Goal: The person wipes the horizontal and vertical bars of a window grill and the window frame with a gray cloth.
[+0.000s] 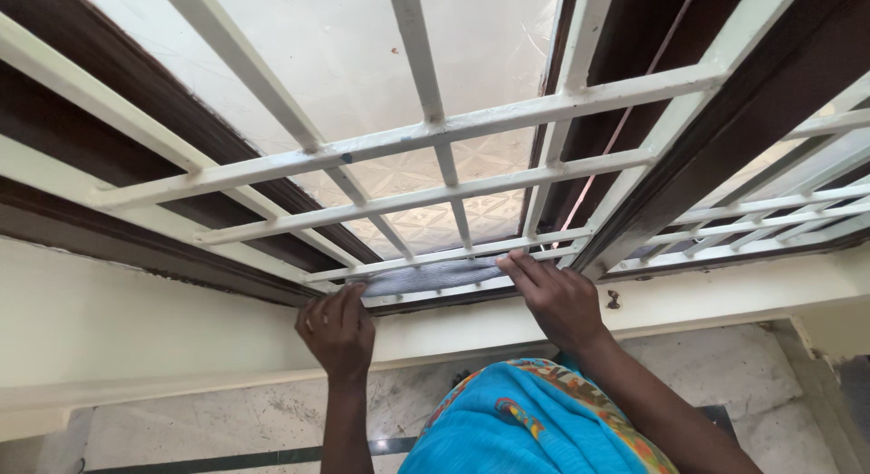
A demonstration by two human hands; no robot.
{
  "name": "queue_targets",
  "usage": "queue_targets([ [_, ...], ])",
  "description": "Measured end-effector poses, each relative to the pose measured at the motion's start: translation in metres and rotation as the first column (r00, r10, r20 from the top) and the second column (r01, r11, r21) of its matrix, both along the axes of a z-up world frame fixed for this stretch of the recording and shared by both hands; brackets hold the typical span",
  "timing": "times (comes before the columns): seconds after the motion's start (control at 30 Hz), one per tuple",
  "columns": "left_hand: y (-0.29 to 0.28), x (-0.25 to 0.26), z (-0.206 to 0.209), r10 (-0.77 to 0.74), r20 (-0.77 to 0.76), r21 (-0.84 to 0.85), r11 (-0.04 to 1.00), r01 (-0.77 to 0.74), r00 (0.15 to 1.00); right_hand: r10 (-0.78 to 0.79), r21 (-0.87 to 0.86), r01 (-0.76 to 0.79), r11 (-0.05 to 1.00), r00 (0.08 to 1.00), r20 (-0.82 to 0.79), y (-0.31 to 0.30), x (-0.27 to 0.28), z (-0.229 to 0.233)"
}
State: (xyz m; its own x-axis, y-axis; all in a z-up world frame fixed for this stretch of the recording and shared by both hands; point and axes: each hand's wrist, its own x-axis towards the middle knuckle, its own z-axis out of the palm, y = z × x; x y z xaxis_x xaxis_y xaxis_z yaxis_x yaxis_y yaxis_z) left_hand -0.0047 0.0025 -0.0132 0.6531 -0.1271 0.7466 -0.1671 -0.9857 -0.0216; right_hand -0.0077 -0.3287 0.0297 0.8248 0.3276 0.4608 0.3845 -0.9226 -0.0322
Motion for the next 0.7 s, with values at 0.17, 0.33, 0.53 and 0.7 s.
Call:
queue_targets([
  [0.17,-0.027,0.006,-0.004,-0.097,-0.012,-0.064,0.993,0.096,0.995,-0.086,0.041,0.084,0.996,0.995,0.048,-0.024,-0.007,-0.021],
  [0.33,-0.057,0.011,-0.007,-0.224,-0.06,-0.052,0.974,0.221,0.973,-0.228,0.003,0.228,0.974,0.974,0.012,-0.048,-0.02,-0.019],
  [0.53,-0.045,0.002,-0.001,-0.134,-0.063,-0.004,0.991,0.134,0.989,-0.247,0.02,0.247,0.969,0.969,0.016,-0.029,-0.018,-0.014],
  [0.7,0.005,-0.007,-0.001,0.125,-0.105,0.047,0.992,-0.12,0.987,-0.016,0.039,0.018,0.999,0.999,-0.038,0.016,-0.006,-0.016],
])
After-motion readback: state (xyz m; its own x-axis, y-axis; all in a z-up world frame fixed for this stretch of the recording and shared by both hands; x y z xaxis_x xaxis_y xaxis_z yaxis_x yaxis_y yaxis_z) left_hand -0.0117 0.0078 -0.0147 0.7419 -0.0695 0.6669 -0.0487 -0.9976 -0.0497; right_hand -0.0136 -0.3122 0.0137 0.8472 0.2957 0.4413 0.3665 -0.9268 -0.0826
